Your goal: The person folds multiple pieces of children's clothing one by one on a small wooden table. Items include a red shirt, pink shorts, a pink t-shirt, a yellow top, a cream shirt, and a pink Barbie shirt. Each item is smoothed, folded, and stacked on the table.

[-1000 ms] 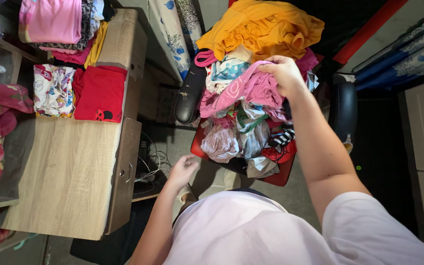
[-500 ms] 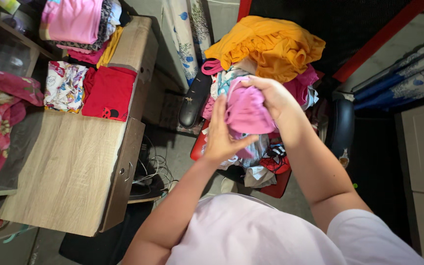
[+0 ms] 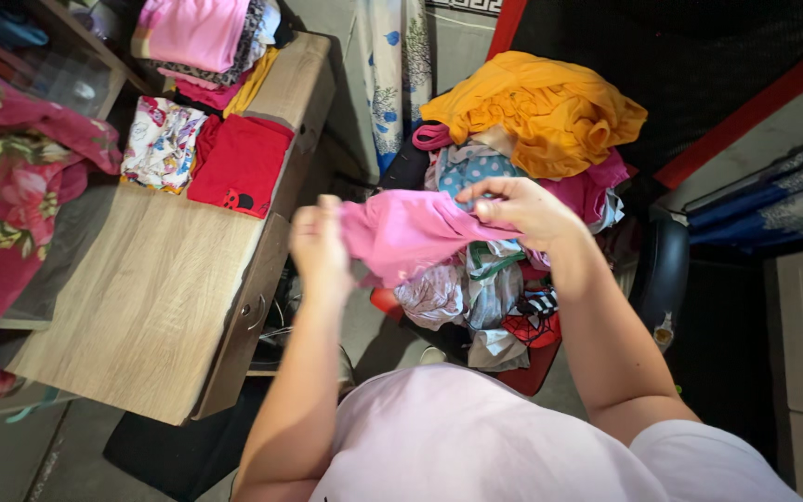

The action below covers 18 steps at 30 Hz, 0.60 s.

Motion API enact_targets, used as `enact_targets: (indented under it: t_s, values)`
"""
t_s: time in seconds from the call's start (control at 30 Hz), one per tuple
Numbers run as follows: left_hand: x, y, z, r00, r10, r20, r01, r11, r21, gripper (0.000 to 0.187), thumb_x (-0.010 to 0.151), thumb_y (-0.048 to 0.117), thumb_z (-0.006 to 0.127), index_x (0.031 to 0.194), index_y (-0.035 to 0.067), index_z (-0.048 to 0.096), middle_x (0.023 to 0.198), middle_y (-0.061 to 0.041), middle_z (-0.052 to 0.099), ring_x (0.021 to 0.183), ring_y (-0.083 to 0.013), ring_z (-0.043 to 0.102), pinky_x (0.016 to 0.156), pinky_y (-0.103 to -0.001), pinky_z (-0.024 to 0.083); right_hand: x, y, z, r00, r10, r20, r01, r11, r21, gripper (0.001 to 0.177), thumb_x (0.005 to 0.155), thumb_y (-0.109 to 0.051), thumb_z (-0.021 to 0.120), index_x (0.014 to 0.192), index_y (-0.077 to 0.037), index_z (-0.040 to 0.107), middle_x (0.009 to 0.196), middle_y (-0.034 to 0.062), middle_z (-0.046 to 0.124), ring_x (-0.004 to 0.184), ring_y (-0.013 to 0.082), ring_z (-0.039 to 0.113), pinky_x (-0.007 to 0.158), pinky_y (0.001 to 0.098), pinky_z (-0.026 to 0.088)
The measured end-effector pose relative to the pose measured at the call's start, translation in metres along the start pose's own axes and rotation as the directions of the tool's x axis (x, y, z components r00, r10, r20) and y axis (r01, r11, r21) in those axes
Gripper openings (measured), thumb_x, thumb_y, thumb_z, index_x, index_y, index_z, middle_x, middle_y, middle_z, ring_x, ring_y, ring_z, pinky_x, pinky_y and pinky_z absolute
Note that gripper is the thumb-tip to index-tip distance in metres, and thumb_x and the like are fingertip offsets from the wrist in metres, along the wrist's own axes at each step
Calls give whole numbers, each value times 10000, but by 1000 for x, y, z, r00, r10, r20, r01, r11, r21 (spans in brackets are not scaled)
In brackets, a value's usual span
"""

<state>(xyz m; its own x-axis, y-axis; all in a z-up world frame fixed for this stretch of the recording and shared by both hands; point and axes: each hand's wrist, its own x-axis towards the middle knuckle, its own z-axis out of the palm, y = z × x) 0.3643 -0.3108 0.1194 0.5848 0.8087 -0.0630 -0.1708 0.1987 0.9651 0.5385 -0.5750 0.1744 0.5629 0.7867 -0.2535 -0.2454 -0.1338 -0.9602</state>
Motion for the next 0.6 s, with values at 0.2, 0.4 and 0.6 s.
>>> enact_targets:
  t_s: [0.2, 0.4, 0.6]
  values:
    - [31, 13, -68, 939, 340, -42, -343, 935, -92, 436, 1114, 255, 727, 887, 126, 378, 879, 21, 446, 825, -82, 419, 761, -280, 408, 0, -8, 12, 973, 73, -221, -199, 752, -628, 318, 876, -322, 745, 1092, -94, 799, 794, 79, 727, 694, 112, 601, 617, 299, 480]
    - [-5, -25, -55, 753, 657, 40, -505, 538, 675, 433, 925, 287, 797, 1037, -8, 501, 993, -104, 544, 880, -209, 562, 775, -371, 477, 29, 38, 82, 945, -93, -314, -130, 774, -620, 403, 962, -400, 743, 903, -2, 742, 759, 71, 648, 690, 136, 534, 613, 330, 459]
    - [-68, -76, -36, 869, -44, 494, -99, 961, 259, 323, 869, 241, 753, 1150, 114, 656, 1229, -97, 608, 1158, -246, 600, 1002, -381, 501, 36, 64, 137, 971, -36, -235, 27, 999, -43, 274, 1037, -267, 701, 1024, 3, 662, 875, 24, 633, 743, 106, 540, 628, 284, 479]
